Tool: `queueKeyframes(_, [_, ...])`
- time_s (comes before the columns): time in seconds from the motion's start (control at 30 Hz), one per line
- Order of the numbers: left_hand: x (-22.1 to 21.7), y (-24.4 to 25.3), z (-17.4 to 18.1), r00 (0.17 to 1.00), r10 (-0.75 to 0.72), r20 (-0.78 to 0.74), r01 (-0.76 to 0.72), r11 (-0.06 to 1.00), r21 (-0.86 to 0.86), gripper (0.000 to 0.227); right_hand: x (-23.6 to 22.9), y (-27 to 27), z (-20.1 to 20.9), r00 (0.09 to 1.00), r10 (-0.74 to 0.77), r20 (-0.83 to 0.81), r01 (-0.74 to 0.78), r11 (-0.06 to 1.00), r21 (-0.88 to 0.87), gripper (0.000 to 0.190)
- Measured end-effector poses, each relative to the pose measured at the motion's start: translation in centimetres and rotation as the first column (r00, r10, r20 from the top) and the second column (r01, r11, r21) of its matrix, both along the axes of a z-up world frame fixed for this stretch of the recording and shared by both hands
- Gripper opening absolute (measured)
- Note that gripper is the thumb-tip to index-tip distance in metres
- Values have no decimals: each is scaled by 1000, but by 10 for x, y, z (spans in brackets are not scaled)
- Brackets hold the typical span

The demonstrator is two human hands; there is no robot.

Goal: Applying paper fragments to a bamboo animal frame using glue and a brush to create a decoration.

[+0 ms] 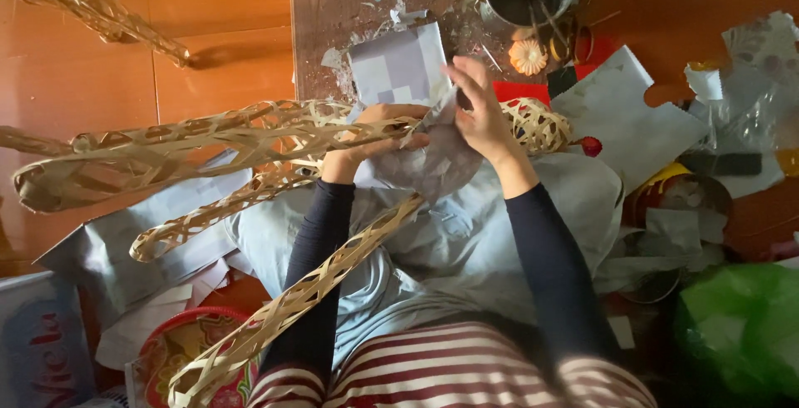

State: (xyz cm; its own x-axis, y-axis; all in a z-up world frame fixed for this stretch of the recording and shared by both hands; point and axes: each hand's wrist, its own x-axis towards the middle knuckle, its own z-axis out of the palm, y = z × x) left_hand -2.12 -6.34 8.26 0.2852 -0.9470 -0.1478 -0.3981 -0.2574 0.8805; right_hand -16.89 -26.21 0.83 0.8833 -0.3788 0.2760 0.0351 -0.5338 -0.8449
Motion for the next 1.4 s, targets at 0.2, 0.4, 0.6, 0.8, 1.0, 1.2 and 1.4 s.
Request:
queueKeyframes(0.2, [1,-2,-5,999,-32,13,32,999,-38,43,24,-15,11,961,275,5,-275,961,-40,16])
queueKeyframes(0.4, [0,-2,-12,999,8,43,-9,999,35,35,33,-6,24,969,185,-165,-154,971,186,16])
queueKeyframes(0.6, [-5,-5,-23,980,83,178,-67,993,-94,37,23,-2,13,985,19,-172,2,992,124,16])
queueKeyframes(0.8, [-13,-1,-27,970,145,193,-126,986,-107,32,30,13,-1,976,-165,-145,152,983,-101,25])
queueKeyframes(1.0, [-13,-1,-26,968,156,196,-128,981,-148,33,16,-5,-41,955,-249,161,293,871,-393,17])
queueKeyframes(1.2, [-5,-3,-46,963,128,235,-90,982,-165,53,-24,52,33,995,83,61,-22,749,-662,73])
queueKeyframes(1.4, [-11,-3,-29,952,162,260,-67,938,-339,80,1,30,72,831,340,-440,-364,931,33,111])
